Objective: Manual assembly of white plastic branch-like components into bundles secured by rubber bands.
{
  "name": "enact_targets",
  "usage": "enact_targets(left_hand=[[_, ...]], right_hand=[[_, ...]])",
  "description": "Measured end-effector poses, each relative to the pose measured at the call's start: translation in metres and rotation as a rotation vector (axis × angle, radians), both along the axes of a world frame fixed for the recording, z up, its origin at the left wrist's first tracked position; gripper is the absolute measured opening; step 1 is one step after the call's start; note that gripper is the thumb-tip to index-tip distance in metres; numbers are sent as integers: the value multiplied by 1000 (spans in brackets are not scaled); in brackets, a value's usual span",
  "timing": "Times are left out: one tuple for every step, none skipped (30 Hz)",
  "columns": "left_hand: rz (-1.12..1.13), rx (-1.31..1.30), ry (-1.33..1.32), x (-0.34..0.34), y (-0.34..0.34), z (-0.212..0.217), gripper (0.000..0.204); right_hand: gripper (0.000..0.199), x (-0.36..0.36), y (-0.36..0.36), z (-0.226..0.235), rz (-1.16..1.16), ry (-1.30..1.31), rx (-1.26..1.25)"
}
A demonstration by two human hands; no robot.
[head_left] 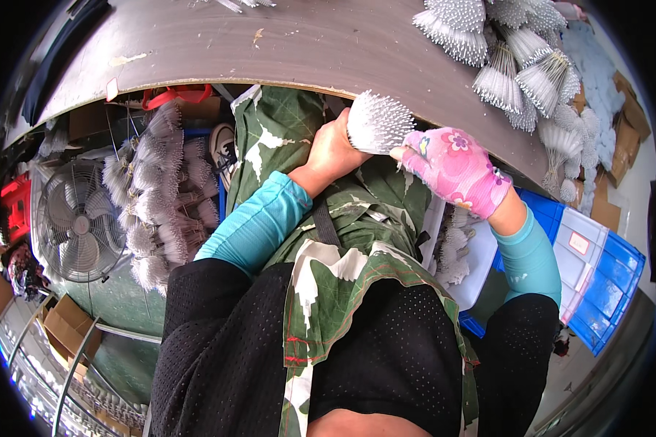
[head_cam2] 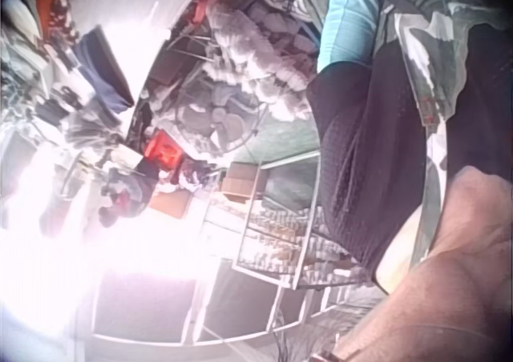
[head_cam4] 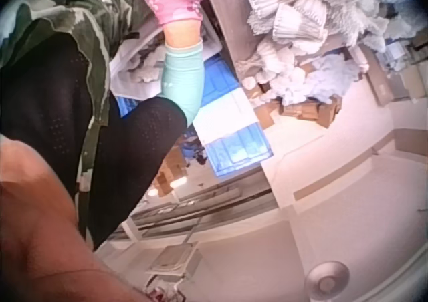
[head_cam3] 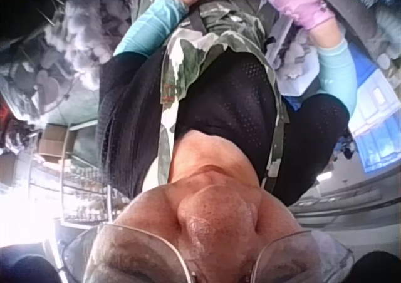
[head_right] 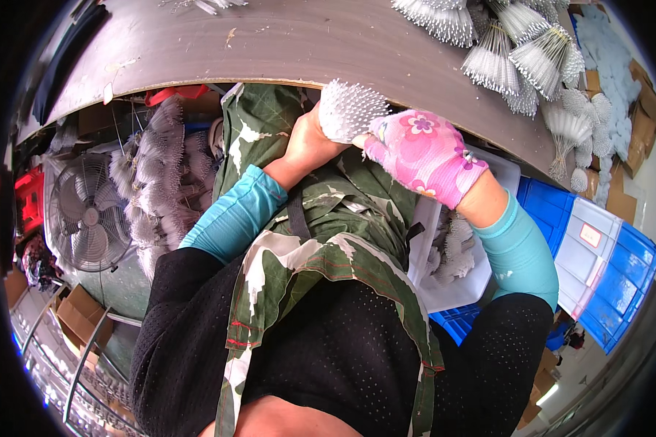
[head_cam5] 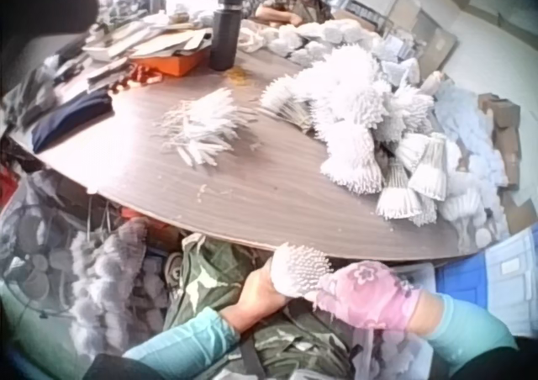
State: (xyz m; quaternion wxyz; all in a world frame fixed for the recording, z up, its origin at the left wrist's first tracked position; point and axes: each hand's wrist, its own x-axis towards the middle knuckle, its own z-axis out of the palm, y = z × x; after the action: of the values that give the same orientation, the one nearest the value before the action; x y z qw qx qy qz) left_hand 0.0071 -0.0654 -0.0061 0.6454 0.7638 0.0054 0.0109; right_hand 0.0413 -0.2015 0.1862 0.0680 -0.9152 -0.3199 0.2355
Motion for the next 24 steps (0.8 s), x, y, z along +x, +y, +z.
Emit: enact_targets(left_hand=[[-13,7,13,0,1,3,54],[-10,6,13,-1,3,5,54],[-26,29,31,-2,4,8,55],[-43,51,47,-2,5,10,56],[-41,50,47,-2,6,11,56],[-43,54,53,-2,6,11,56],[-47,58,60,-2,6,11,56],[-48,58,60,-2,6,11,56],[-43,66,50,-2,6,10,56],[-37,74,41,-2,6,10,56],[-37,75,42,-2,6,11,56],[-37,85,46,-2,6,11,56],[-37,94,50,-2,6,11,55],[-36,94,51,-2,5,10,55],[-36,88,47,-1,5,9,54],[-35,83,42,-1,5,9,53],[-34,83,43,-1,5,9,53],[-35,84,39,0,5,8,52],[-39,83,36,-1,4,9,51],[-40,82,37,0,5,10,51],[-39,77,35,1,5,11,51],[-34,72,34,1,5,11,51],[-30,70,35,0,6,11,51],[-63,29,35,-1,8,10,52]], right_hand=[[33,2,0,1,25,-13,8],[32,3,0,4,32,-8,7],[32,4,0,6,34,-8,6],[32,6,0,8,21,19,12],[31,7,0,9,6,46,18],[31,8,-1,8,7,45,17],[32,8,-3,5,27,12,20],[32,7,-3,4,47,-22,23],[32,8,-2,5,45,-22,23],[33,10,3,9,31,21,-58],[36,10,6,11,18,65,-139],[36,11,6,11,18,66,-138],[36,11,6,10,36,59,-147],[36,12,5,10,55,52,-156],[36,11,5,10,57,53,-156],[34,10,4,9,56,40,-131],[33,10,3,9,56,28,-107],[33,11,2,8,58,29,-107],[36,12,1,6,62,12,-127],[40,12,1,6,67,-5,-147],[40,14,2,6,67,-4,-149],[41,16,4,7,53,26,-145],[42,18,5,8,39,55,-142],[42,20,5,10,44,54,-145]])
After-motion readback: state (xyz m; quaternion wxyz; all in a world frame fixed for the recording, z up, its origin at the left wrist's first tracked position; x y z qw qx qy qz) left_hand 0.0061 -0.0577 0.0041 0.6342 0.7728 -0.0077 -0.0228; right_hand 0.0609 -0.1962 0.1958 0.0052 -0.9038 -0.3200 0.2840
